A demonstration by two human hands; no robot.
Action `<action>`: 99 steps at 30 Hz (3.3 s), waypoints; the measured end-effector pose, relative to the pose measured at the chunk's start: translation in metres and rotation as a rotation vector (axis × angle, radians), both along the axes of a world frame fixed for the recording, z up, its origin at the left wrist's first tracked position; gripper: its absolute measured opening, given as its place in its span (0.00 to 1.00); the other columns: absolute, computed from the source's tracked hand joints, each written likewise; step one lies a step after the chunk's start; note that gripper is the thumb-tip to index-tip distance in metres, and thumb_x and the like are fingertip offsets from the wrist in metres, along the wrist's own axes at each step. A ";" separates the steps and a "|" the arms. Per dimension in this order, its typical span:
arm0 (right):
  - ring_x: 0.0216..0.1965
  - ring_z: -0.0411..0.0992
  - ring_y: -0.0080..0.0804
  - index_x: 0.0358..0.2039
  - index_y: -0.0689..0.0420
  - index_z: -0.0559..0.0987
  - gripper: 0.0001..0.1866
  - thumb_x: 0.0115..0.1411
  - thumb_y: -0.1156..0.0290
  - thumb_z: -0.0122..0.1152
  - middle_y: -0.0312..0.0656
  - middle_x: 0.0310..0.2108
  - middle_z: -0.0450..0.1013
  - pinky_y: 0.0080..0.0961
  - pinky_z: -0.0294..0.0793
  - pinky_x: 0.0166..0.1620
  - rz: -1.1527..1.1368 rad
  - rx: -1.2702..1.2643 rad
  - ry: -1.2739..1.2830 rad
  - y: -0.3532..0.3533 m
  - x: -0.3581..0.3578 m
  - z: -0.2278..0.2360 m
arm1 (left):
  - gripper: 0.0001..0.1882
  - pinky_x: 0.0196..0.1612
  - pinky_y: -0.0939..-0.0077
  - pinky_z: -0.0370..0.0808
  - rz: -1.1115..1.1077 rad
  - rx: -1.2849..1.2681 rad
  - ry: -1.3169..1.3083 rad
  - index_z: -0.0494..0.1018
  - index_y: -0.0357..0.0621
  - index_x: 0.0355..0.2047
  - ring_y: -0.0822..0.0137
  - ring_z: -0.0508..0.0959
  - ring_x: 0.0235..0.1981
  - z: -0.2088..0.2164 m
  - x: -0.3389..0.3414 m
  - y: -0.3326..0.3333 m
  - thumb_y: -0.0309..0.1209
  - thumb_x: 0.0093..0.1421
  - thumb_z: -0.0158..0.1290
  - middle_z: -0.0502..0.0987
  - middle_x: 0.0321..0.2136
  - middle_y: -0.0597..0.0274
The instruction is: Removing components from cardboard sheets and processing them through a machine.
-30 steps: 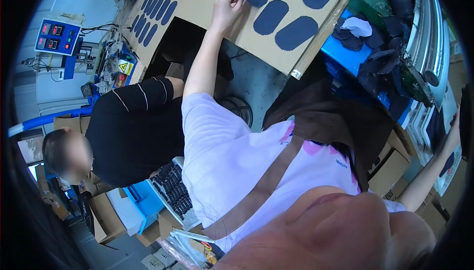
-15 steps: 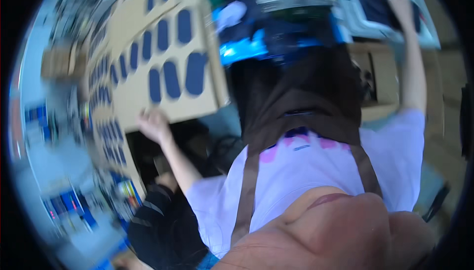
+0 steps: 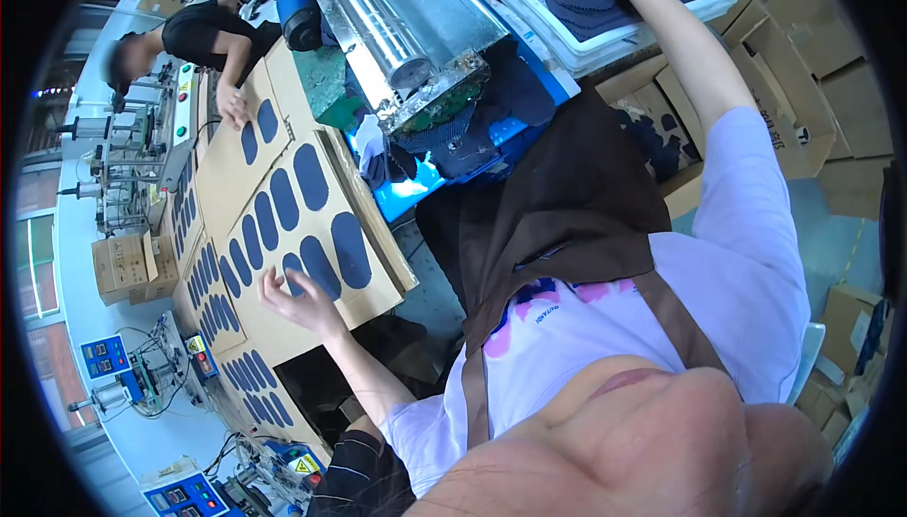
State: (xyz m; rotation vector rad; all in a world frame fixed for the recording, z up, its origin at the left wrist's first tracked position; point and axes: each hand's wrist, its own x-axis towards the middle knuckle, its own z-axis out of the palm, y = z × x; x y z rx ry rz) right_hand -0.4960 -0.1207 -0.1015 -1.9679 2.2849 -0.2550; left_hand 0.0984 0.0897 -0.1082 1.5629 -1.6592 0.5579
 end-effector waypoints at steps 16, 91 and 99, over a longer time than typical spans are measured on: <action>0.25 0.75 0.23 0.29 0.62 0.82 0.11 0.56 0.65 0.63 0.40 0.23 0.79 0.23 0.75 0.30 0.199 -0.247 -0.790 -0.056 -0.044 -0.024 | 0.15 0.45 0.69 0.74 -0.131 -0.007 0.048 0.71 0.36 0.47 0.58 0.73 0.45 0.017 -0.026 -0.029 0.16 0.58 0.52 0.68 0.48 0.50; 0.17 0.67 0.15 0.33 0.58 0.79 0.05 0.59 0.70 0.62 0.33 0.21 0.74 0.14 0.63 0.19 0.119 -0.498 -1.071 -0.057 0.085 0.072 | 0.08 0.27 0.82 0.70 -0.890 0.645 0.662 0.77 0.38 0.37 0.77 0.73 0.22 0.149 -0.217 -0.312 0.28 0.59 0.54 0.78 0.25 0.66; 0.28 0.74 0.20 0.38 0.55 0.78 0.06 0.63 0.69 0.58 0.36 0.30 0.78 0.21 0.72 0.30 0.177 -0.319 -1.016 -0.113 0.062 0.036 | 0.09 0.31 0.78 0.73 -0.880 0.646 0.603 0.78 0.40 0.33 0.75 0.76 0.26 0.090 -0.187 -0.343 0.32 0.57 0.55 0.78 0.25 0.66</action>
